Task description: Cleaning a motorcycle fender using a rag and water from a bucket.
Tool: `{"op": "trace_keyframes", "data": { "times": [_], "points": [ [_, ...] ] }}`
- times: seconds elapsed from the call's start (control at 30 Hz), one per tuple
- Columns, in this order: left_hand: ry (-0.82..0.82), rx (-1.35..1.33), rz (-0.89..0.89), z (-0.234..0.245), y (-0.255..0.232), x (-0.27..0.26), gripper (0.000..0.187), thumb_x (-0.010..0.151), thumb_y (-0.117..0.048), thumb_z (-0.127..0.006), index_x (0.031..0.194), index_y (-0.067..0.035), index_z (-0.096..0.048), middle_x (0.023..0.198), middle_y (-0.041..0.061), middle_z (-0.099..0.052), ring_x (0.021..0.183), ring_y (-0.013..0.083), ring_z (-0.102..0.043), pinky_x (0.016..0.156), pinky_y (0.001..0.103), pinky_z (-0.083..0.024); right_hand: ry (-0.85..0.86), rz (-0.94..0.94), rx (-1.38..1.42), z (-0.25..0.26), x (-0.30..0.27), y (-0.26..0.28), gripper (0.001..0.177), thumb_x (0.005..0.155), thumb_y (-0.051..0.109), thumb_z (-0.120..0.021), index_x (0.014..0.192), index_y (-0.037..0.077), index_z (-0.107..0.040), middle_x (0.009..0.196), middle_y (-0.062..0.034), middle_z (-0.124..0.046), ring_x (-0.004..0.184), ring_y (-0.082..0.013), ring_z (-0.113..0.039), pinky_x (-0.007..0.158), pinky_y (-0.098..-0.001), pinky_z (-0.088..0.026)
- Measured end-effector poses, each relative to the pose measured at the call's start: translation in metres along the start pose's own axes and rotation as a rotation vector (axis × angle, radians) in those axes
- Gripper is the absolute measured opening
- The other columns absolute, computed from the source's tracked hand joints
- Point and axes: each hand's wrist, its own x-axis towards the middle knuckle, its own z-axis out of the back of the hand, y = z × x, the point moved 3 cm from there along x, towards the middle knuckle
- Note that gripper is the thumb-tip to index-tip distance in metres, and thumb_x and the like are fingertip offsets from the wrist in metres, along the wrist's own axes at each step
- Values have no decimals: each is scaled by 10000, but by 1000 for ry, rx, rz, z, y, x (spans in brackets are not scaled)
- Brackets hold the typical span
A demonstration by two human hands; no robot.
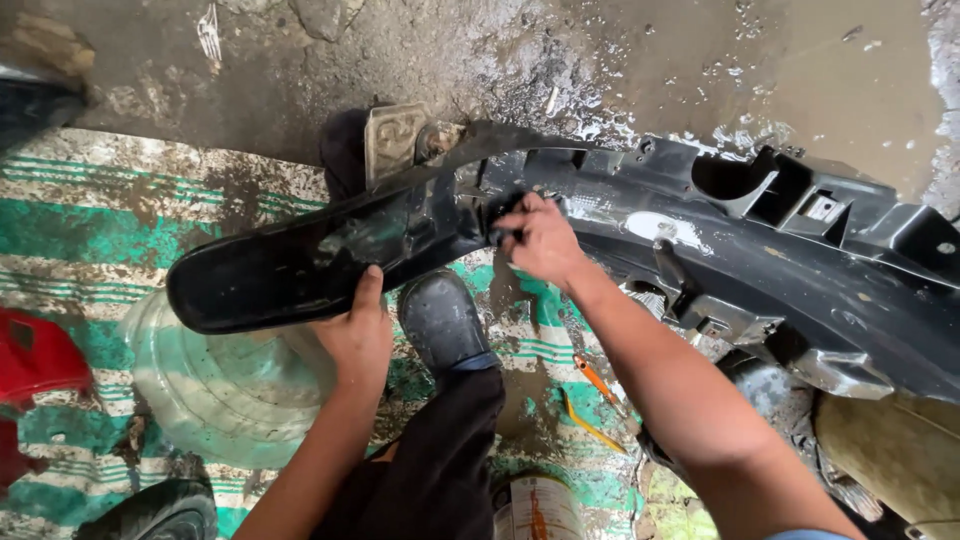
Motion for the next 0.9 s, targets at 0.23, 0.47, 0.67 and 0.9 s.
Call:
{"op": "trace_keyframes", "data": {
  "times": [0.23,0.47,0.67,0.9],
  "points": [
    [-19,-93,-45,0,6,4,585,986,-8,-884,1500,-26,-606,1429,158,-703,1462,301,-603,1214,508,-503,-145,-45,33,18,-36,-11,275,924,278,-811,1197,288,-843,1089,-100,-704,941,-419,-770,821,-532,-668],
    [30,177,-100,-2,-20,5,435,1026,11,-851,1413,2,-652,1364,179,-731,1423,336,-629,1152,539,-521,0,31,-61,6,-13,13,253,936,369,-728,1166,347,-833,1143,29,-619,1022,-334,-765,807,-485,-682],
    [122,455,-308,-3,-19,17,416,1037,84,-813,1409,-18,-657,1296,154,-721,1335,309,-685,1047,509,-558,300,49,-161,65,-24,41,455,941,272,-640,1339,430,-795,1179,-4,-640,1015,-393,-777,883,-556,-687],
    [121,-115,-136,-1,-7,11,387,1063,4,-788,1407,-71,-628,1364,127,-699,1395,291,-644,1133,564,-500,435,31,-493,-36,15,-22,630,919,292,-715,1522,467,-659,1323,4,-540,986,-321,-810,889,-484,-697]
  ]
}}
